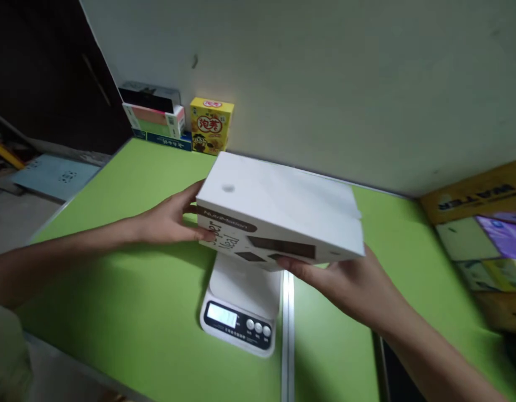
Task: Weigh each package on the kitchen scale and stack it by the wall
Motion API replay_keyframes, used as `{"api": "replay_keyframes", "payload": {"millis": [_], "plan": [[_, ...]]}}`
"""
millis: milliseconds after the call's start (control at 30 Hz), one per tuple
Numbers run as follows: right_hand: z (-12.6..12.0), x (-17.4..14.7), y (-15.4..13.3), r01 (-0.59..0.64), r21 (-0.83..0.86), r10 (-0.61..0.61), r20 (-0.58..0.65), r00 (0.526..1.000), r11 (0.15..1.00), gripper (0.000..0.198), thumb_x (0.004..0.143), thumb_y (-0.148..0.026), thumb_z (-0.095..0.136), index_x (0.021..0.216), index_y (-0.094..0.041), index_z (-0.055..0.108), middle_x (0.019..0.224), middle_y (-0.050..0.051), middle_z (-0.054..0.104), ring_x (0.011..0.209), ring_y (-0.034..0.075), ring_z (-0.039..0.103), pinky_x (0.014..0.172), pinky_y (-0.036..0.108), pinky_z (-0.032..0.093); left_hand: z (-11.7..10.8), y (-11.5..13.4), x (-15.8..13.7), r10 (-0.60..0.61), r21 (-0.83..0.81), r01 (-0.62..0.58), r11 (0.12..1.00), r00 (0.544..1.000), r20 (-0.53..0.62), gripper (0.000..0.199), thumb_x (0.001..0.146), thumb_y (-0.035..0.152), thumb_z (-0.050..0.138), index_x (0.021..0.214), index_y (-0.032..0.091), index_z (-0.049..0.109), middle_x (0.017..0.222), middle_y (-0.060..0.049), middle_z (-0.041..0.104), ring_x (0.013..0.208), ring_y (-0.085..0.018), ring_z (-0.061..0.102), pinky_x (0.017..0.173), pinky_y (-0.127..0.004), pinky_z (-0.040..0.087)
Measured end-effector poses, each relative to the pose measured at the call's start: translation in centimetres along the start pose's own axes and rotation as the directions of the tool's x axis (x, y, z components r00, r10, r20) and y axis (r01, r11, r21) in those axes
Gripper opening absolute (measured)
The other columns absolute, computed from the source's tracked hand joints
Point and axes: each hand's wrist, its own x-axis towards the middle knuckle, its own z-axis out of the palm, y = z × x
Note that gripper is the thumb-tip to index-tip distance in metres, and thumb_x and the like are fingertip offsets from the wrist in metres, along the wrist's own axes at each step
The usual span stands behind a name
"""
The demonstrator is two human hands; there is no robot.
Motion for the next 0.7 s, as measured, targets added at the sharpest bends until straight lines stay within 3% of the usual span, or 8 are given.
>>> {"api": "replay_keyframes", "payload": {"millis": [67, 133, 267, 400, 467, 533, 633, 700], "plan": [[1.8, 2.4, -0.1, -0.036, 0.061, 0.036, 0.004, 0.999, 0.997, 0.062, 0.070, -0.050, 0.073, 0.128, -0.036, 0.057, 0.113, 0.007, 0.069, 0.094, 0.036, 0.069, 0.074, 0.062, 0.061, -1.3, -1.5, -0.4, 0.013, -0.025, -0.017, 1.000, 0.988, -0.155, 0.083, 0.072, 0.026, 0.074, 0.145, 0.030, 0.034, 0.145, -0.011, 0.047, 0.129, -0.033, 0.049, 0.098, -0.051, 0.050], [4.4, 5.3, 0.2, -0.094, 0.158, 0.084, 0.067, 0.994, 0.983, 0.059, 0.070, -0.048, 0.075, 0.125, -0.031, 0.059, 0.110, 0.008, 0.069, 0.095, 0.034, 0.068, 0.075, 0.059, 0.061, -2.5, -3.9, -0.9, 0.029, -0.022, -0.039, 0.999, 0.941, -0.338, 0.072, 0.077, 0.025, 0.068, 0.142, 0.030, 0.037, 0.143, -0.010, 0.049, 0.129, -0.029, 0.049, 0.102, -0.050, 0.047], [11.4, 12.9, 0.9, -0.131, 0.367, 0.093, 0.121, 0.988, 0.921, 0.066, 0.066, -0.043, 0.079, 0.123, -0.021, 0.055, 0.116, 0.012, 0.066, 0.097, 0.030, 0.067, 0.076, 0.051, 0.061, -5.2, -9.2, -1.6, -0.010, -0.014, 0.001, 1.000, 0.787, -0.617, 0.066, 0.084, 0.023, 0.058, 0.143, 0.027, 0.030, 0.145, -0.011, 0.046, 0.132, -0.025, 0.046, 0.113, -0.047, 0.037], [18.7, 21.2, 0.1, -0.076, 0.414, 0.046, 0.081, 0.996, 0.907, 0.070, 0.064, -0.037, 0.077, 0.124, -0.014, 0.049, 0.125, 0.016, 0.061, 0.107, 0.031, 0.063, 0.086, 0.051, 0.056, -9.9, -12.6, -1.0, -0.055, 0.044, 0.158, 0.986, 0.572, -0.819, 0.090, 0.078, 0.021, 0.063, 0.151, 0.026, 0.009, 0.161, -0.013, 0.015, 0.148, -0.026, 0.021, 0.119, -0.047, 0.022], [21.9, 24.8, -0.7, -0.038, 0.380, 0.022, 0.047, 0.999, 0.924, 0.070, 0.063, -0.034, 0.077, 0.123, -0.012, 0.049, 0.125, 0.016, 0.061, 0.113, 0.032, 0.059, 0.095, 0.051, 0.051, -13.0, -13.6, -0.1, -0.064, 0.051, 0.231, 0.972, 0.462, -0.885, 0.099, 0.074, 0.022, 0.067, 0.151, 0.022, 0.006, 0.163, -0.015, 0.006, 0.150, -0.027, 0.013, 0.120, -0.047, 0.019], [24.5, 27.6, -1.3, -0.040, 0.343, 0.025, 0.048, 0.999, 0.939, 0.069, 0.063, -0.032, 0.077, 0.122, -0.010, 0.049, 0.125, 0.017, 0.061, 0.115, 0.033, 0.058, 0.099, 0.051, 0.047, -15.9, -14.4, 0.8, -0.065, 0.048, 0.274, 0.961, 0.387, -0.920, 0.102, 0.071, 0.024, 0.071, 0.151, 0.019, 0.008, 0.162, -0.017, 0.009, 0.149, -0.028, 0.013, 0.120, -0.045, 0.018], [27.5, 30.0, -1.2, -0.062, 0.320, 0.050, 0.047, 0.998, 0.945, 0.070, 0.066, -0.030, 0.074, 0.127, -0.011, 0.045, 0.129, 0.018, 0.058, 0.118, 0.033, 0.056, 0.102, 0.051, 0.044, -19.2, -15.5, 1.9, -0.069, 0.037, 0.314, 0.949, 0.320, -0.945, 0.104, 0.067, 0.024, 0.074, 0.150, 0.013, 0.012, 0.159, -0.021, 0.018, 0.148, -0.028, 0.019, 0.121, -0.041, 0.016], [29.1, 30.5, -0.6, -0.043, 0.317, 0.045, -0.001, 0.999, 0.947, 0.076, 0.067, -0.030, 0.073, 0.134, -0.012, 0.040, 0.135, 0.019, 0.053, 0.124, 0.033, 0.051, 0.106, 0.050, 0.041, -20.4, -16.3, 2.4, -0.059, 0.045, 0.328, 0.944, 0.303, -0.951, 0.105, 0.066, 0.026, 0.075, 0.150, 0.011, 0.014, 0.158, -0.023, 0.020, 0.148, -0.028, 0.020, 0.121, -0.040, 0.016]]}}
